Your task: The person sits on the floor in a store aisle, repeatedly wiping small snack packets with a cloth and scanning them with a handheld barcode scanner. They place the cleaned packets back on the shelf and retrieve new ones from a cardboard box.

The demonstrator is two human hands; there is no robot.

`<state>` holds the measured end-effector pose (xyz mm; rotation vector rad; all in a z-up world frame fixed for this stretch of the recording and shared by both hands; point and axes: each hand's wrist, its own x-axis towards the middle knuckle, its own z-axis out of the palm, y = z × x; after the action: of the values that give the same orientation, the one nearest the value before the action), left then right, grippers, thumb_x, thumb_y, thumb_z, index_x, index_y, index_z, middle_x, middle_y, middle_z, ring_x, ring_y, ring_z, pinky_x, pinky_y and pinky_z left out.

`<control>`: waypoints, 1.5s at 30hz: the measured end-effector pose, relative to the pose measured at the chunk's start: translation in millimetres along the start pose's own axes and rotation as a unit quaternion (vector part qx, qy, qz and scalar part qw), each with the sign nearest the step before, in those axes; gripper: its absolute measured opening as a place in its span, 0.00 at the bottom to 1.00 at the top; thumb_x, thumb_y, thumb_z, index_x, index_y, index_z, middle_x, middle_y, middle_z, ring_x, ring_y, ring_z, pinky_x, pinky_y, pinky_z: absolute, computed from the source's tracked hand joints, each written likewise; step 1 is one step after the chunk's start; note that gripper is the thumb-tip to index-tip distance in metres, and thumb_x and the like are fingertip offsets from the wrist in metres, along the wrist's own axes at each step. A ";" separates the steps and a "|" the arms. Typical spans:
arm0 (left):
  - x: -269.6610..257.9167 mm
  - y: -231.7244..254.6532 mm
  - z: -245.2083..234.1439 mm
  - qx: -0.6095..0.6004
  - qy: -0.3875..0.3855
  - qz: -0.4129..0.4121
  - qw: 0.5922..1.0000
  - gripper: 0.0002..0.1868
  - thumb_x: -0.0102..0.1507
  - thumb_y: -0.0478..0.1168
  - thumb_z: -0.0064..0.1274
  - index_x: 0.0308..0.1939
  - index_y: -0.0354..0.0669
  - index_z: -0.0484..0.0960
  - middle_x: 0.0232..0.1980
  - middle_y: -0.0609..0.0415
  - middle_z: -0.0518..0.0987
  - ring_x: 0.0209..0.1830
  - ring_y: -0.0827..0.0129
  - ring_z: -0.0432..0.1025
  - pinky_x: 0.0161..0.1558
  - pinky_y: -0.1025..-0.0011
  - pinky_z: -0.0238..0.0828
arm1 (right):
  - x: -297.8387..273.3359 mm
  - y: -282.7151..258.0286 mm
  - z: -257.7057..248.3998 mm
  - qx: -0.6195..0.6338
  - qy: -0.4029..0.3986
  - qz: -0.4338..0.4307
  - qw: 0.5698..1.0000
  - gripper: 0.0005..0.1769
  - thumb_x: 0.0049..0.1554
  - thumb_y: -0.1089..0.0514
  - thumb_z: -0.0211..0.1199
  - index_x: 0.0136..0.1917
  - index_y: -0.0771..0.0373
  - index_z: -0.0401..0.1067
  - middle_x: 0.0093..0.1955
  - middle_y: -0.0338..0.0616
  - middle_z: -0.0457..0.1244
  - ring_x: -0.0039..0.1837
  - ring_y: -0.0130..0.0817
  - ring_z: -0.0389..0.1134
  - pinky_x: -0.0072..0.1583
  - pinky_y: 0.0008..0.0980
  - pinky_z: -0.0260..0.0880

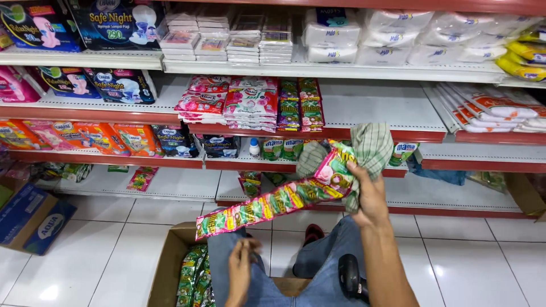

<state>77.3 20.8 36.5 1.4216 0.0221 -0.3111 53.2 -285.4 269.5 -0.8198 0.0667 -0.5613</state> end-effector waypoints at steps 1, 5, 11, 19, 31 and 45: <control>9.3 3.3 0.7 -0.001 -0.001 0.002 1.000 0.29 0.72 0.57 0.38 0.48 0.33 0.81 0.48 0.39 0.85 0.45 0.59 0.79 0.41 0.68 0.74 | 4.6 -4.1 -0.4 0.000 -0.001 -0.001 1.000 0.27 0.59 0.65 0.62 0.71 0.67 0.63 0.58 0.50 0.68 0.54 0.37 0.74 0.55 0.38 0.78; 43.6 25.6 10.4 -0.002 0.033 0.009 0.999 0.30 0.71 0.59 0.32 0.45 0.39 0.81 0.43 0.50 0.84 0.39 0.71 0.77 0.36 0.71 0.71 | 18.4 -24.4 8.2 0.015 -0.047 -0.020 0.999 0.28 0.60 0.65 0.62 0.72 0.70 0.62 0.59 0.50 0.68 0.56 0.37 0.74 0.58 0.39 0.77; 95.5 -4.4 30.9 0.045 -0.072 0.000 0.996 0.31 0.71 0.59 0.30 0.42 0.39 0.83 0.37 0.54 0.86 0.31 0.73 0.77 0.29 0.74 0.68 | 22.6 -49.4 15.4 0.052 -0.108 -0.024 0.993 0.32 0.58 0.66 0.60 0.75 0.72 0.61 0.60 0.52 0.68 0.57 0.39 0.74 0.61 0.40 0.76; 68.6 11.0 40.7 0.051 -0.058 0.111 0.991 0.33 0.80 0.56 0.38 0.33 0.29 0.75 0.26 0.47 0.72 0.22 0.70 0.67 0.26 0.70 0.63 | 20.9 -9.6 0.1 -0.034 -0.157 0.003 0.987 0.37 0.49 0.66 0.64 0.72 0.68 0.63 0.62 0.48 0.67 0.59 0.35 0.73 0.61 0.36 0.75; 37.6 97.0 62.7 -0.271 -0.175 -0.191 0.927 0.47 0.66 0.72 0.21 0.70 0.39 0.68 0.61 0.43 0.77 0.62 0.53 0.71 0.64 0.51 0.68 | -76.5 84.9 -67.9 -0.334 -0.218 0.199 0.895 0.44 0.49 0.58 0.75 0.74 0.62 0.60 0.65 0.47 0.66 0.66 0.37 0.67 0.65 0.40 0.70; 79.8 204.5 49.4 -0.360 -0.187 0.109 0.908 0.30 0.70 0.45 0.39 0.76 0.47 0.55 0.74 0.43 0.67 0.74 0.55 0.63 0.65 0.48 0.67 | -144.9 109.7 -85.0 -0.452 -0.291 0.156 0.829 0.24 0.55 0.59 0.71 0.62 0.67 0.72 0.57 0.50 0.74 0.60 0.35 0.75 0.63 0.36 0.73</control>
<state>191.5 -19.6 226.0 0.6054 -0.3078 -0.3402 -44.0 -210.6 110.7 -1.8438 -0.1074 0.1004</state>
